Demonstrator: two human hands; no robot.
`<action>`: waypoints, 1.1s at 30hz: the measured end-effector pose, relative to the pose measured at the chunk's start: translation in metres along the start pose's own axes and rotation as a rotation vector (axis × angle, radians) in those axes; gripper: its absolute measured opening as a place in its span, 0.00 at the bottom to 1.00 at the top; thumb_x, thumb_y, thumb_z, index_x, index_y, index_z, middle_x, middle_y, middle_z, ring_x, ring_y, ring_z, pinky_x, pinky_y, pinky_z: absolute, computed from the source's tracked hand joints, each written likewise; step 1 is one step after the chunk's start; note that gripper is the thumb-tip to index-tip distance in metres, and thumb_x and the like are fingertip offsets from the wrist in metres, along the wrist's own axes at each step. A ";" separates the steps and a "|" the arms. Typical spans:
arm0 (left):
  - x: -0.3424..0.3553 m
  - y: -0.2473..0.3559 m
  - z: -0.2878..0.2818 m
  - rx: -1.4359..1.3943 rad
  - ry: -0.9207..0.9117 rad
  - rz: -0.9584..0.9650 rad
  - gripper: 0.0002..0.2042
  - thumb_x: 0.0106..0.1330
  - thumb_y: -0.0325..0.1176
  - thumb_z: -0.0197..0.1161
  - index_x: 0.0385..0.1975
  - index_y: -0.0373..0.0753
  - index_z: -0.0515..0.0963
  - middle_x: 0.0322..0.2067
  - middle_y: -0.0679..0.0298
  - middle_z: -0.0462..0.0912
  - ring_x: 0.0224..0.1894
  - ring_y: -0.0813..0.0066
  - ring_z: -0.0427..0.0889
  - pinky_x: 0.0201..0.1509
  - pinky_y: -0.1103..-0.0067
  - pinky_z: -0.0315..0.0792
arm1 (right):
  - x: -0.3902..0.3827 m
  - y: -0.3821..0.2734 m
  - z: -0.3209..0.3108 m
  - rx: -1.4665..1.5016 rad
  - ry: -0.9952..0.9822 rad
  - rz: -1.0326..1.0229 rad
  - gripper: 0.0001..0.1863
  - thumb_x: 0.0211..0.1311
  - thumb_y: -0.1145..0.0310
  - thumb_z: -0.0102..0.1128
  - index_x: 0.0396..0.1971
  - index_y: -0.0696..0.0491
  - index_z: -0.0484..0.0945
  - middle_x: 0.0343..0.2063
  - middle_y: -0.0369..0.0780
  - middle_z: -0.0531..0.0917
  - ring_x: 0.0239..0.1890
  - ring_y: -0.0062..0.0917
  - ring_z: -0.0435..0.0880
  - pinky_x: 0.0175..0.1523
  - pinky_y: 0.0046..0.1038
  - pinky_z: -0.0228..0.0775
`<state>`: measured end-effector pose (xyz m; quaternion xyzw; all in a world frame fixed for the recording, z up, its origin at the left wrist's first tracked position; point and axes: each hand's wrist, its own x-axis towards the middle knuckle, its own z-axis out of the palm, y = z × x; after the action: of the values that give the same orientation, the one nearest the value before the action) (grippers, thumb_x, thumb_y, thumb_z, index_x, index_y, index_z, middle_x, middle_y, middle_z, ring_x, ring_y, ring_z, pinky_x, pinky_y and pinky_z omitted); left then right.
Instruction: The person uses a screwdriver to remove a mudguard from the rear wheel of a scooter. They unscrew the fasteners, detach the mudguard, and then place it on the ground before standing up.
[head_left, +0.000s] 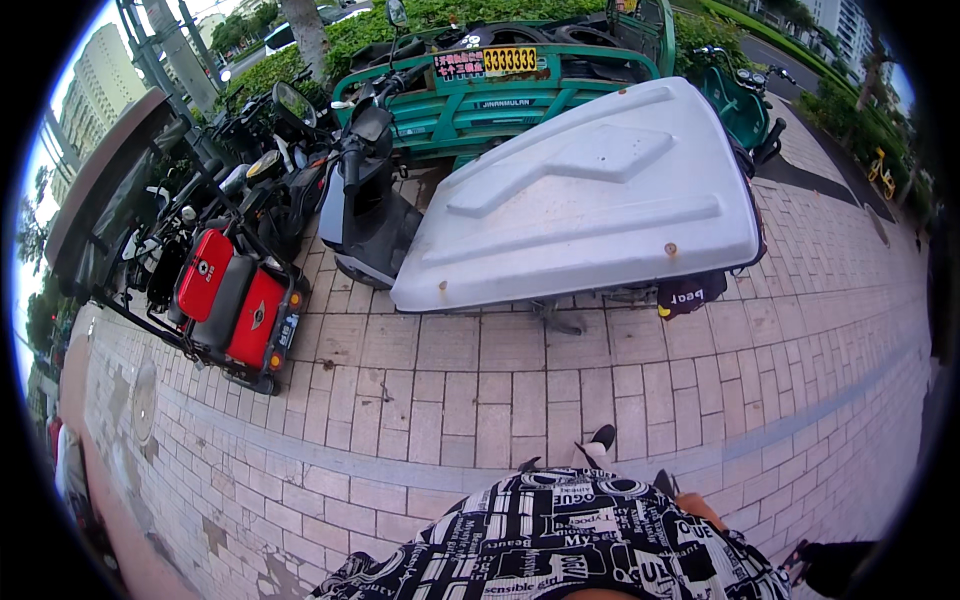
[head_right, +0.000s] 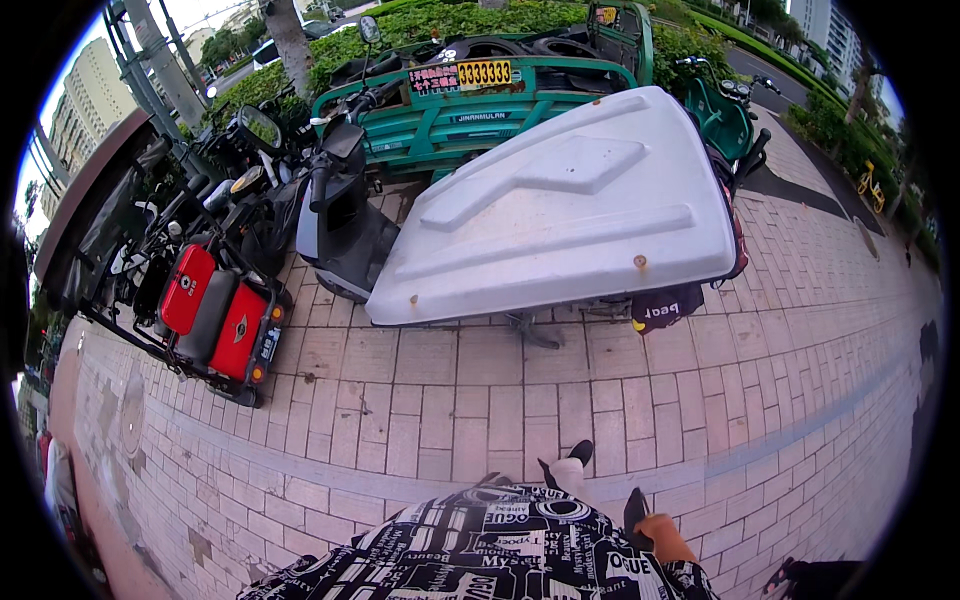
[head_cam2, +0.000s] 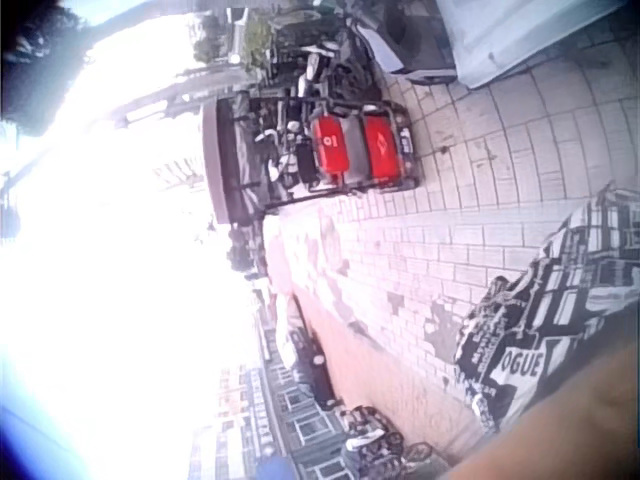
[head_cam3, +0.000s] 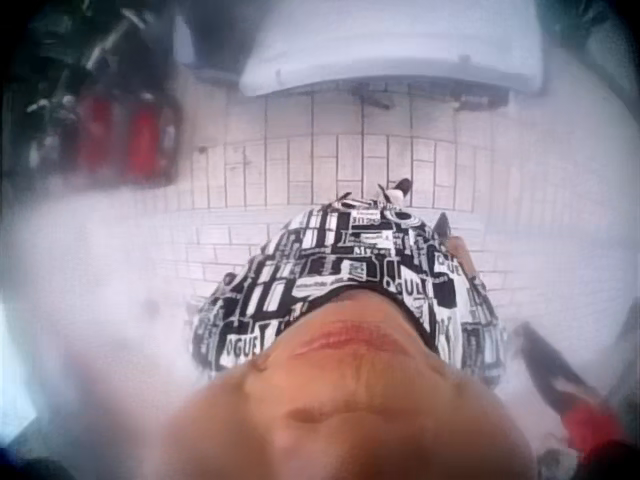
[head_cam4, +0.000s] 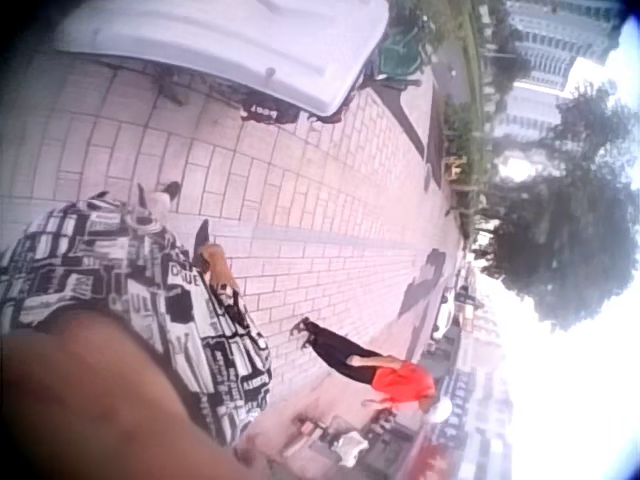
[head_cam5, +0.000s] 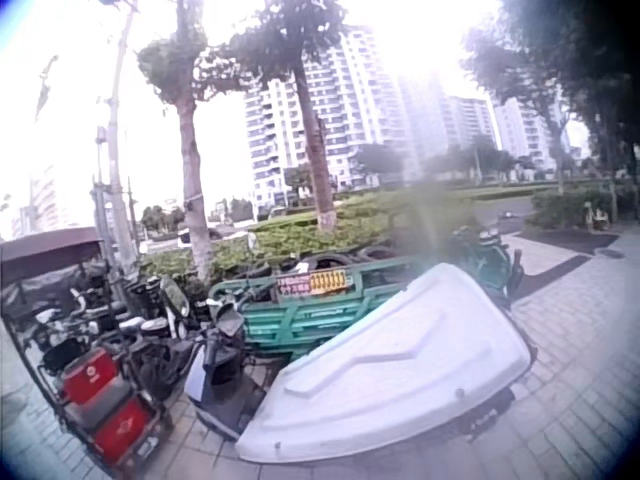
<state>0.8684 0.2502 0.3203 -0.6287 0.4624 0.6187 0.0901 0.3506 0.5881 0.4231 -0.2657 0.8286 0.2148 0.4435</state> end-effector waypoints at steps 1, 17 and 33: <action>-0.006 0.004 -0.003 0.005 0.000 0.029 0.23 0.66 0.43 0.58 0.56 0.36 0.69 0.44 0.58 0.81 0.45 0.65 0.82 0.44 0.74 0.74 | -0.004 -0.013 -0.014 0.145 0.051 0.139 0.26 0.43 0.51 0.66 0.40 0.53 0.82 0.42 0.45 0.83 0.45 0.36 0.83 0.50 0.33 0.74; 0.027 -0.059 -0.007 0.325 -0.181 0.184 0.21 0.61 0.45 0.60 0.46 0.34 0.78 0.40 0.54 0.84 0.43 0.64 0.83 0.46 0.73 0.74 | -0.075 -0.046 0.005 0.568 0.299 0.268 0.22 0.44 0.57 0.67 0.40 0.50 0.81 0.39 0.45 0.84 0.43 0.38 0.83 0.47 0.36 0.75; -0.033 0.209 0.068 0.404 -0.142 0.577 0.17 0.65 0.36 0.59 0.49 0.30 0.75 0.35 0.50 0.84 0.40 0.68 0.84 0.42 0.79 0.75 | -0.127 -0.031 0.006 0.945 0.654 0.318 0.19 0.41 0.62 0.68 0.34 0.58 0.80 0.27 0.45 0.84 0.31 0.36 0.84 0.39 0.34 0.74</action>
<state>0.6827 0.1956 0.4300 -0.3974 0.7264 0.5569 0.0660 0.4334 0.5998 0.5241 0.0354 0.9576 -0.2063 0.1981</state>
